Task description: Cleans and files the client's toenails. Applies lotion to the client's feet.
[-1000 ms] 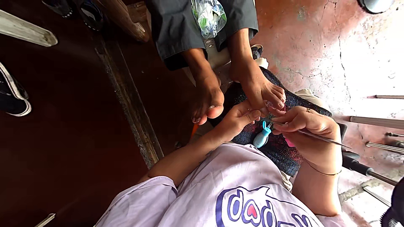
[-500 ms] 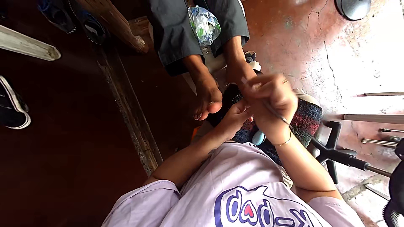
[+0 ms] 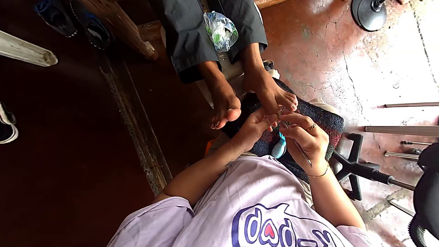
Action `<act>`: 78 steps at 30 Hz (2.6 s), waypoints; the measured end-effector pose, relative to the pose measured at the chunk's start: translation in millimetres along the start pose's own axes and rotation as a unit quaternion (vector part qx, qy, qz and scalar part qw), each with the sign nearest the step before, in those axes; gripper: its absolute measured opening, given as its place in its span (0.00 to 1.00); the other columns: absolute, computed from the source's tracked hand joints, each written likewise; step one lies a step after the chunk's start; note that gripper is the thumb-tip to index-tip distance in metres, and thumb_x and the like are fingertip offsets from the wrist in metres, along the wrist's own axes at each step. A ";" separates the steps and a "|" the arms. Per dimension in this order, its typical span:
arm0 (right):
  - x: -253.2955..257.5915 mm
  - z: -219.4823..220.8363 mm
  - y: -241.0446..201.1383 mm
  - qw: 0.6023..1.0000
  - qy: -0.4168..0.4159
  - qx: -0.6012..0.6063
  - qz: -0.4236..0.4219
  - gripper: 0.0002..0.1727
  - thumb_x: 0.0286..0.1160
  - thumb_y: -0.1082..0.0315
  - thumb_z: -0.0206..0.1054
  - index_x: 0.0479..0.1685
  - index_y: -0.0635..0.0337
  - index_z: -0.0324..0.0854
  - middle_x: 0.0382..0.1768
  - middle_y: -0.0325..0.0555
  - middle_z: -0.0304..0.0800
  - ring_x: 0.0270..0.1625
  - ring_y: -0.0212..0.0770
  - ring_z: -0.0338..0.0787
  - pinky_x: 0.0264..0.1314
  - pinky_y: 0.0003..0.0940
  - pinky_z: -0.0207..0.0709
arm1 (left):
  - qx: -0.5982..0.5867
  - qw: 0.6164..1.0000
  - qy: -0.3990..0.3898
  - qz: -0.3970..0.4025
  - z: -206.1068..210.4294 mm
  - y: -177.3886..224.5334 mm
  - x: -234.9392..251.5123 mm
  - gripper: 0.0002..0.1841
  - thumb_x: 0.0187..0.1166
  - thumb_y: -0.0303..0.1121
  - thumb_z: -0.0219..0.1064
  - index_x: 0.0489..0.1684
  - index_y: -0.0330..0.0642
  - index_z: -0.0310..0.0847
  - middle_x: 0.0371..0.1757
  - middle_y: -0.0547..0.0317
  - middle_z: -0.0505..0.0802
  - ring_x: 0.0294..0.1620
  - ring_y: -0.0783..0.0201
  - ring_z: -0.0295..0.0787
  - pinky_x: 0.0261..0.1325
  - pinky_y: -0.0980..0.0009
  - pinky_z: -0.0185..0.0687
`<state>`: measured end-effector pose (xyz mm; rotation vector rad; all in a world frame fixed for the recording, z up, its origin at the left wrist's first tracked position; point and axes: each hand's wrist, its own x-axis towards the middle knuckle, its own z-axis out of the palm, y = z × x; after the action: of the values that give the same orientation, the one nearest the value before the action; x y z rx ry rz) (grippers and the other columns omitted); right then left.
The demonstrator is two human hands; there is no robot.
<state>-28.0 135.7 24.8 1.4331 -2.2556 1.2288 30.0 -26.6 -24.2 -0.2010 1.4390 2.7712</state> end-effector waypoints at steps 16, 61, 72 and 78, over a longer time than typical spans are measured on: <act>6.3 -0.4 -10.6 0.998 0.010 -0.051 0.028 0.09 0.73 0.79 0.67 0.26 0.62 0.88 0.46 0.54 0.96 0.59 0.44 0.95 0.61 0.34 0.87 | 0.012 1.000 -0.003 0.001 0.2 0.2 0.8 0.11 0.88 0.28 0.55 0.60 0.43 0.80 0.45 0.64 0.89 0.41 0.74 0.83 0.47 0.79 0.80; -51.5 18.1 -13.0 0.771 -0.341 -0.222 0.490 0.32 0.76 0.42 0.70 0.55 0.68 0.84 0.51 0.66 0.90 0.54 0.66 0.91 0.53 0.65 0.81 | -0.123 0.984 0.038 -0.121 15.1 26.8 4.2 0.08 0.85 0.37 0.63 0.47 0.48 0.88 0.43 0.65 0.90 0.39 0.72 0.86 0.39 0.77 0.85; -34.6 -20.2 -0.9 0.974 0.106 -0.022 0.201 0.16 0.66 0.64 0.81 0.51 0.57 0.88 0.47 0.42 0.93 0.53 0.34 0.90 0.59 0.35 0.85 | -0.127 0.982 0.057 -0.129 9.4 19.7 3.7 0.07 0.83 0.31 0.63 0.47 0.46 0.88 0.45 0.61 0.92 0.40 0.71 0.89 0.42 0.75 0.87; 29.0 -22.7 16.2 0.973 0.112 -0.190 -0.066 0.09 0.75 0.70 0.74 0.51 0.48 0.91 0.54 0.52 0.84 0.70 0.51 0.80 0.82 0.59 0.60 | -0.195 0.965 0.050 -0.167 14.5 28.2 2.6 0.10 0.88 0.37 0.60 0.47 0.48 0.88 0.45 0.62 0.92 0.39 0.70 0.89 0.42 0.74 0.88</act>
<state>-61.8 136.2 46.6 1.2104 -2.0628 0.8144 23.9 -31.1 6.7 -0.5398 0.7635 2.7498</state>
